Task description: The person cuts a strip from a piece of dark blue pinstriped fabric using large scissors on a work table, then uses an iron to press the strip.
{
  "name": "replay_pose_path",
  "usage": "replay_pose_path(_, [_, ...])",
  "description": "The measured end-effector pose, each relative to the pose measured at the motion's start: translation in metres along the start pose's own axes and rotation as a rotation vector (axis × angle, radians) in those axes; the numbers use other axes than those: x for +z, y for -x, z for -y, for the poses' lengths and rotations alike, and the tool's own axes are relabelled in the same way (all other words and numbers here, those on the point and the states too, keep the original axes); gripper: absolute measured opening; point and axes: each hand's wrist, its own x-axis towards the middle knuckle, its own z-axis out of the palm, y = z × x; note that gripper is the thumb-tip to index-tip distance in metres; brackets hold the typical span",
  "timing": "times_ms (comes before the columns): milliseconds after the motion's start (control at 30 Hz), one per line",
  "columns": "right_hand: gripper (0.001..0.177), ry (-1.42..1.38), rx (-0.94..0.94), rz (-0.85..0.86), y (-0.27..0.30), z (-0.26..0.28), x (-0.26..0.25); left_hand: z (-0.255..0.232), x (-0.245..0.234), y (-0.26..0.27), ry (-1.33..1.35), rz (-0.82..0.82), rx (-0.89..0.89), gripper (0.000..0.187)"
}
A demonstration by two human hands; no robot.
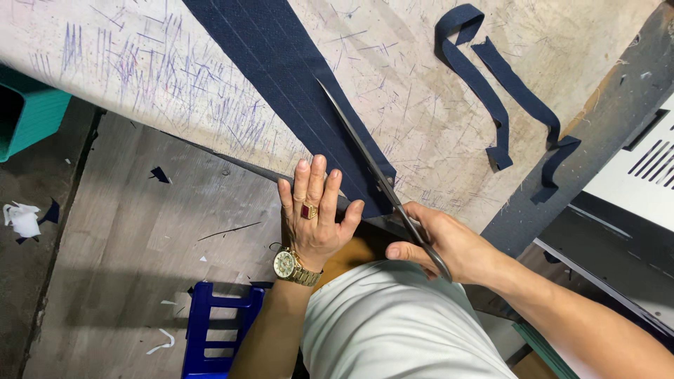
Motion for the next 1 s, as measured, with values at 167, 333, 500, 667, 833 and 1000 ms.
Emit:
replay_pose_path(167, [0.059, -0.014, -0.017, 0.046, -0.01, -0.012, -0.007, 0.0, 0.001, -0.002, 0.018, -0.012, -0.01, 0.059])
replay_pose_path(333, [0.063, -0.006, -0.056, 0.034, -0.016, 0.013, -0.004, 0.001, 0.001, 0.002, 0.031, -0.003, -0.015, 0.06])
replay_pose_path(500, [0.063, 0.012, -0.081, 0.003, -0.018, 0.027, -0.001, 0.003, 0.002, 0.003, 0.021, -0.006, -0.013, 0.06])
replay_pose_path(667, [0.055, -0.021, -0.075, 0.012, -0.016, 0.027, -0.001, 0.002, 0.002, 0.002, 0.031, -0.015, -0.014, 0.059])
replay_pose_path(833, [0.059, -0.016, -0.058, 0.04, -0.018, 0.025, -0.01, 0.003, 0.005, 0.003, 0.031, -0.038, -0.015, 0.06])
replay_pose_path(1000, [0.064, 0.005, -0.098, 0.029, -0.026, 0.045, -0.007, 0.002, 0.006, 0.006, 0.059, -0.059, -0.041, 0.06])
